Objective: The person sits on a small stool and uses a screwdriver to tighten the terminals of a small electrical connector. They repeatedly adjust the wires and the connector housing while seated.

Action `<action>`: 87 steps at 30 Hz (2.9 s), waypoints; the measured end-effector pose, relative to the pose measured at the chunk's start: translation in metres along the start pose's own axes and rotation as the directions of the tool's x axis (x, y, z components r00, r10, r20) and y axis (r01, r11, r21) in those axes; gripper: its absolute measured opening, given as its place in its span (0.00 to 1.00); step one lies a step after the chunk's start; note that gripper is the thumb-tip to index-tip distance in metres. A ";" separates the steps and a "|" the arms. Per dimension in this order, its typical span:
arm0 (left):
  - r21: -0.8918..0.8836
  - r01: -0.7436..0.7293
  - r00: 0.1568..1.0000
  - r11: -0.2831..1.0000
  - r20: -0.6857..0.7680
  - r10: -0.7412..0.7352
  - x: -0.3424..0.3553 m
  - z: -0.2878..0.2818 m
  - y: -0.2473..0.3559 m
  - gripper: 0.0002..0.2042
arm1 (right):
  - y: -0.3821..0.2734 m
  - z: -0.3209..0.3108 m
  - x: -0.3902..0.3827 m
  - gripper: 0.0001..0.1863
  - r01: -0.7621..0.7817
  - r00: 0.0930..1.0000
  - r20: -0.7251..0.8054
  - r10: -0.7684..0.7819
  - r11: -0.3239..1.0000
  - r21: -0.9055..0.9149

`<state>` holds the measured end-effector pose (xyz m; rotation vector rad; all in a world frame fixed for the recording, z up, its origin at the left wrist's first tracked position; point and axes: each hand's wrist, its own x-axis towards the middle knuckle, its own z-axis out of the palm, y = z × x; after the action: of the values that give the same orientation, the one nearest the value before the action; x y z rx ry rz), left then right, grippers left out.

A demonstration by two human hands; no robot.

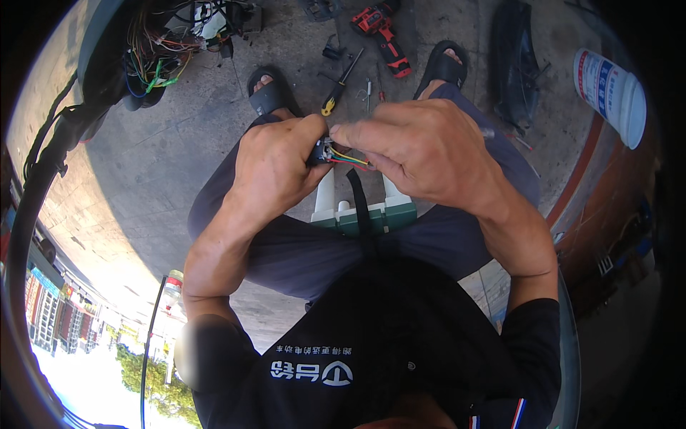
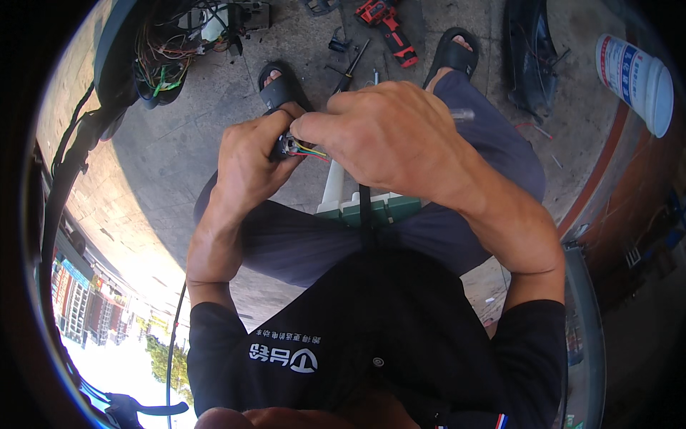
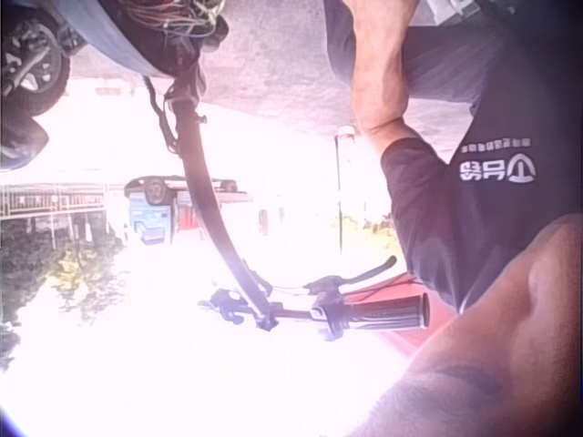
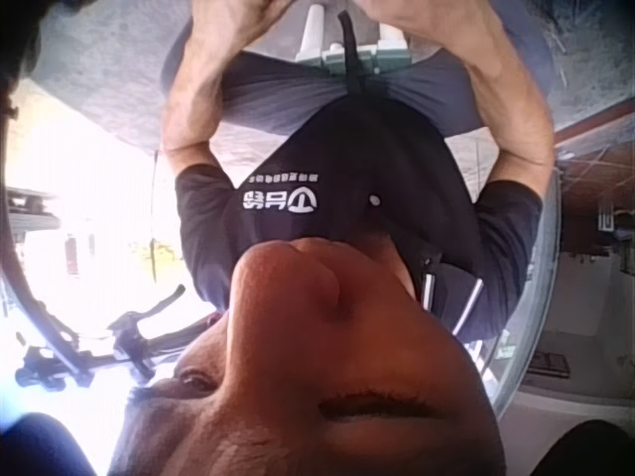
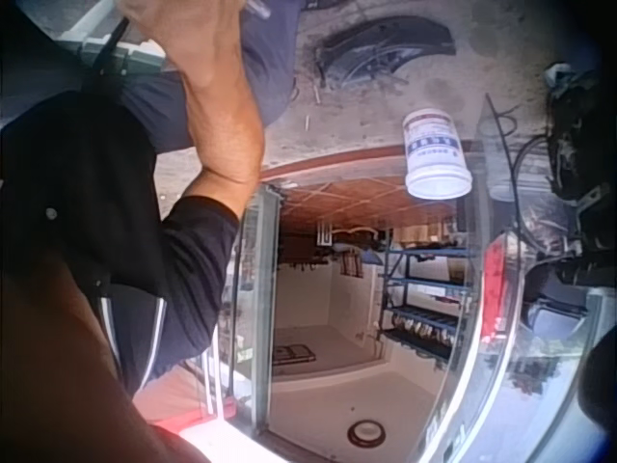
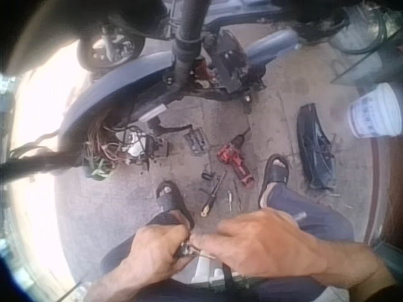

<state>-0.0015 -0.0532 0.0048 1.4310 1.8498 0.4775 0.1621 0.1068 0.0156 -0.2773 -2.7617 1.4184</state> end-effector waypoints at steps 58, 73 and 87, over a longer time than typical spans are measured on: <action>-0.719 -0.075 0.972 0.691 -0.207 -0.110 0.011 0.014 -0.005 0.27 | 0.027 -0.011 0.013 0.13 -0.138 0.933 -0.288 0.215 0.955 0.264; -0.544 -0.123 0.937 0.830 -0.340 -0.084 0.014 0.012 0.002 0.20 | 0.012 -0.015 0.013 0.17 -0.056 0.969 -0.207 0.134 0.938 0.342; -0.259 -0.126 0.855 0.958 -0.518 -0.027 0.021 0.019 0.001 0.23 | 0.006 -0.001 0.015 0.10 -0.126 0.981 -0.102 0.163 0.946 0.299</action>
<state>0.0106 -0.0356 -0.0135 1.2276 2.0433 1.2060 0.1483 0.1135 0.0109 -0.5473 -2.4333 1.7495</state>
